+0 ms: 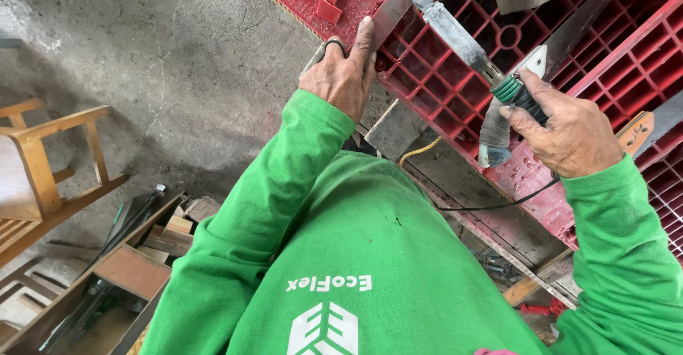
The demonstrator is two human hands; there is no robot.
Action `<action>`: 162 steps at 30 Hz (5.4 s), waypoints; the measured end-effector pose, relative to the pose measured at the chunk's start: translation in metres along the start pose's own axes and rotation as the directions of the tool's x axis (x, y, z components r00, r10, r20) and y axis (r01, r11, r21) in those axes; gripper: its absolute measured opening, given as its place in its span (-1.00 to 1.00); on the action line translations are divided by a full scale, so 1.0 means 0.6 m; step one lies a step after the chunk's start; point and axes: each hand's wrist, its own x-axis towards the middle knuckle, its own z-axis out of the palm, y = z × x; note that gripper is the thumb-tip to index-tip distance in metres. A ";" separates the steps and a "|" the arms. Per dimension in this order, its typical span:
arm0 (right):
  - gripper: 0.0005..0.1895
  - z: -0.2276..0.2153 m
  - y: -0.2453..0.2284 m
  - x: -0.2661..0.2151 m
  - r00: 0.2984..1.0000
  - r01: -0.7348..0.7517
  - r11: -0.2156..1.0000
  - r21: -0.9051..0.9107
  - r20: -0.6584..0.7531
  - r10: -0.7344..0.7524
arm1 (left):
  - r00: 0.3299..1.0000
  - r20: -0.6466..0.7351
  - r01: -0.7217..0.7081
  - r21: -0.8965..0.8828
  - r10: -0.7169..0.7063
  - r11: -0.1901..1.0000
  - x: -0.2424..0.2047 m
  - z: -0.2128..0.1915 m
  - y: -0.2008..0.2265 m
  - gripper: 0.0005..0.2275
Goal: The person uses a soldering iron to melt and smooth the edges of a red plastic crate. They hold the crate steady with one hand while applying heat to specific areas, then wipe away melted plastic with their fingers.
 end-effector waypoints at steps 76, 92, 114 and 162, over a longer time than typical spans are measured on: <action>-0.50 0.027 -0.016 -0.045 0.839 -0.325 0.837 0.440 -0.274 0.470 | 0.977 -0.138 -0.131 0.222 0.165 0.966 0.023 -0.012 0.026 -0.50; -0.16 0.065 0.109 -0.060 0.815 -0.525 0.806 -0.275 -0.436 0.382 | 0.986 -0.044 -0.151 0.203 0.163 0.967 0.023 -0.024 0.024 -0.49; -0.91 -0.051 0.083 0.263 0.911 0.109 0.575 -0.811 -0.150 -0.384 | 0.985 -0.121 -0.100 0.201 0.126 0.974 0.013 -0.008 0.023 -0.49; -0.87 0.094 -0.138 0.298 0.879 0.326 0.944 0.041 -0.381 -0.287 | 0.987 0.047 -0.157 0.016 0.157 0.987 0.017 -0.018 0.004 -0.41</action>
